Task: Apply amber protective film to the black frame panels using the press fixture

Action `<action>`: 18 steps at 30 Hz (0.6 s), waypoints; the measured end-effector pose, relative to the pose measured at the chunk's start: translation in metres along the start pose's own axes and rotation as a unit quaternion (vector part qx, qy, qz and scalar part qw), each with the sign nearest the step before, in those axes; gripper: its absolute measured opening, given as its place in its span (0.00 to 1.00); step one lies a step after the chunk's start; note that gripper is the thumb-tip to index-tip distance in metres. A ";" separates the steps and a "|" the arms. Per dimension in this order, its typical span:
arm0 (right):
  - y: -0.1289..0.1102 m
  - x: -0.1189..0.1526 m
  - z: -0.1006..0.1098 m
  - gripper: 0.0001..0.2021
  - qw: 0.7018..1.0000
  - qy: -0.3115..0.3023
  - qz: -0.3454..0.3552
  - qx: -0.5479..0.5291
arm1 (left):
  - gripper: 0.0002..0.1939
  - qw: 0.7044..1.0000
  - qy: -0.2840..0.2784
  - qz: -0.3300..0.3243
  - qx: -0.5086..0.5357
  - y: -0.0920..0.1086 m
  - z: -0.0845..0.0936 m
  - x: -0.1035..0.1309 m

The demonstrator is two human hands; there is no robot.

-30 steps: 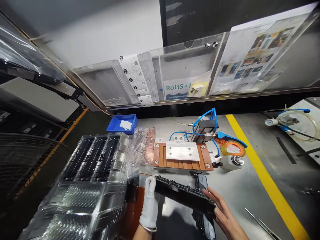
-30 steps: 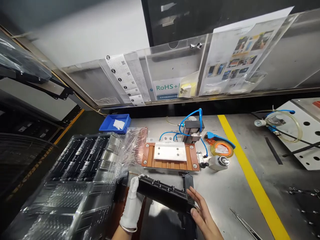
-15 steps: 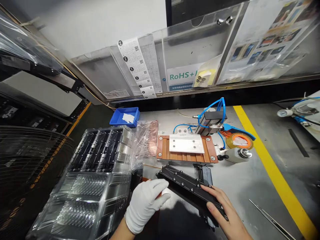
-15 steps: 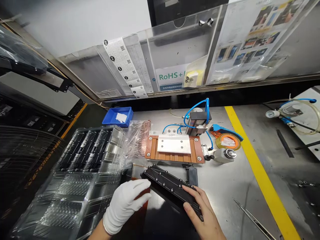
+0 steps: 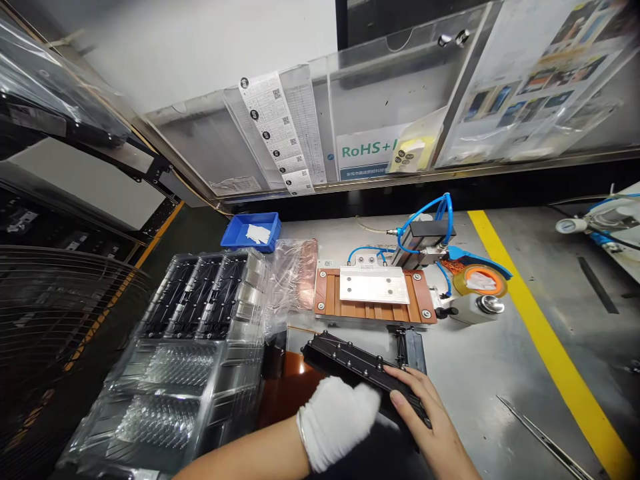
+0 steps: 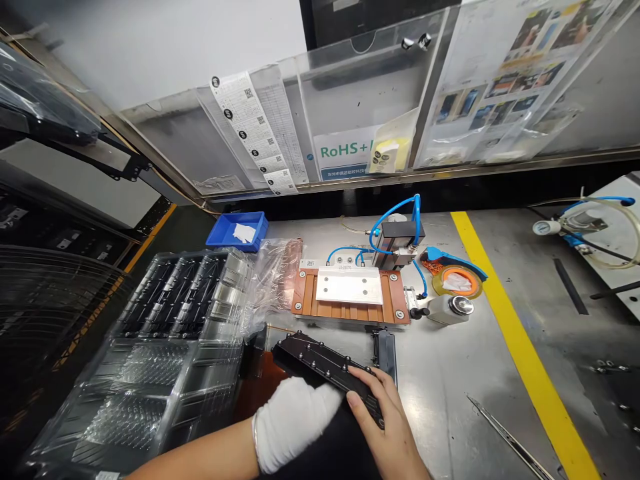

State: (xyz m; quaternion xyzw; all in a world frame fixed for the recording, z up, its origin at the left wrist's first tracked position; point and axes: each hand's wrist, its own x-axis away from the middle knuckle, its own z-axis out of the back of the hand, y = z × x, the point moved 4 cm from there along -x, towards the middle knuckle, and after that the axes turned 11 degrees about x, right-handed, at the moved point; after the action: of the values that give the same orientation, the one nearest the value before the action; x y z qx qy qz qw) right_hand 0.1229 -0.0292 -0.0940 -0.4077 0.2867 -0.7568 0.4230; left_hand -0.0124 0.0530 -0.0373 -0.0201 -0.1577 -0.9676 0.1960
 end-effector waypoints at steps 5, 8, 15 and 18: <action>-0.004 -0.001 -0.003 0.23 0.999 -0.051 -0.004 0.013 | 0.10 1.000 0.024 -0.013 0.007 0.017 -0.007 -0.004; -0.004 0.002 0.002 0.23 0.998 -0.047 -0.020 0.020 | 0.16 0.993 -0.071 0.072 0.055 -0.011 -0.003 0.004; -0.004 0.007 0.002 0.24 0.998 -0.030 -0.045 0.012 | 0.18 0.955 -0.201 0.217 0.008 -0.076 0.007 0.028; -0.002 0.004 -0.003 0.25 0.999 -0.038 -0.035 0.008 | 0.13 0.961 -0.185 0.203 0.002 -0.074 0.007 0.027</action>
State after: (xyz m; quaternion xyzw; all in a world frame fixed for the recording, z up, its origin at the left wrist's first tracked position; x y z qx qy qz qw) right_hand 0.1187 -0.0316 -0.0927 -0.4424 0.2499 -0.7572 0.4105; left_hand -0.0656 0.1096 -0.0501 -0.2298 -0.1860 -0.8864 0.3563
